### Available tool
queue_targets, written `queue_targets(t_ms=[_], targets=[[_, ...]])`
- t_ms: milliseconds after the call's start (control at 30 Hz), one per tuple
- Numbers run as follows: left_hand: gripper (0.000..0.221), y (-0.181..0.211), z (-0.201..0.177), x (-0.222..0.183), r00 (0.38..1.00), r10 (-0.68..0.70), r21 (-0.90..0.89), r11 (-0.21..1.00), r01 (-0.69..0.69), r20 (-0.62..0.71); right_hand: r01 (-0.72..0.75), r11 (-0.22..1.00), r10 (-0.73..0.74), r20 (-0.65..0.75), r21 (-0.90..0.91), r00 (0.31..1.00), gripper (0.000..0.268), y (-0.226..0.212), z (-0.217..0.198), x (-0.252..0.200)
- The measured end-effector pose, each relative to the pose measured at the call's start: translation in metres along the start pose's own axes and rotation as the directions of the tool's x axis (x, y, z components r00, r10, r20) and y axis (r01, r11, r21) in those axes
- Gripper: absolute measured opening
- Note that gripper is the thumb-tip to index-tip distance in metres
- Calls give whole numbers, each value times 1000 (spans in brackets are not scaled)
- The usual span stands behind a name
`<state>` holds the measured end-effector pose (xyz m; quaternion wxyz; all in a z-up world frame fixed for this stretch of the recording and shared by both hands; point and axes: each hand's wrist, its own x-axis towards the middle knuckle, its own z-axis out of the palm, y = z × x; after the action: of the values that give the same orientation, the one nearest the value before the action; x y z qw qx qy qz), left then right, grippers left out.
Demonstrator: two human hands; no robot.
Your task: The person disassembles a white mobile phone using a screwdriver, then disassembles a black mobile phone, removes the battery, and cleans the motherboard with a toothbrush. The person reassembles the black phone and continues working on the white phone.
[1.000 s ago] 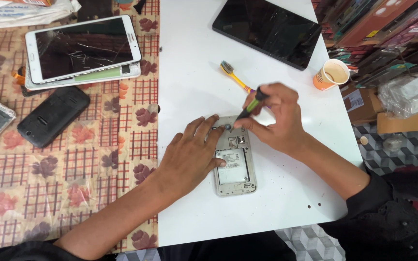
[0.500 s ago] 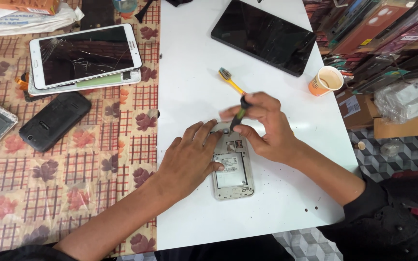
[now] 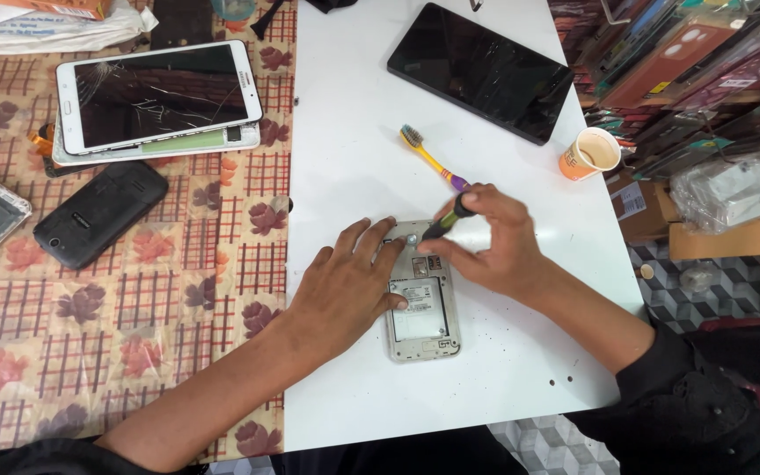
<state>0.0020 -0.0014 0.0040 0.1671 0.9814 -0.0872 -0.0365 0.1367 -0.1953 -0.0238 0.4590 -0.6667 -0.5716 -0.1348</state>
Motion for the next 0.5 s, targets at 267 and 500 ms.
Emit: queue_targets(t_ms=[267,500], targets=[[77,-1,1,0,1000,9,-14,1000,-10,-16,47,991,-48,-5,-127,999,83,-10,6,0],[73,0,0,0,1000,3,-10,1000,-3,-4,-97,995,97,-38,-21,995,74,-3,0,0]])
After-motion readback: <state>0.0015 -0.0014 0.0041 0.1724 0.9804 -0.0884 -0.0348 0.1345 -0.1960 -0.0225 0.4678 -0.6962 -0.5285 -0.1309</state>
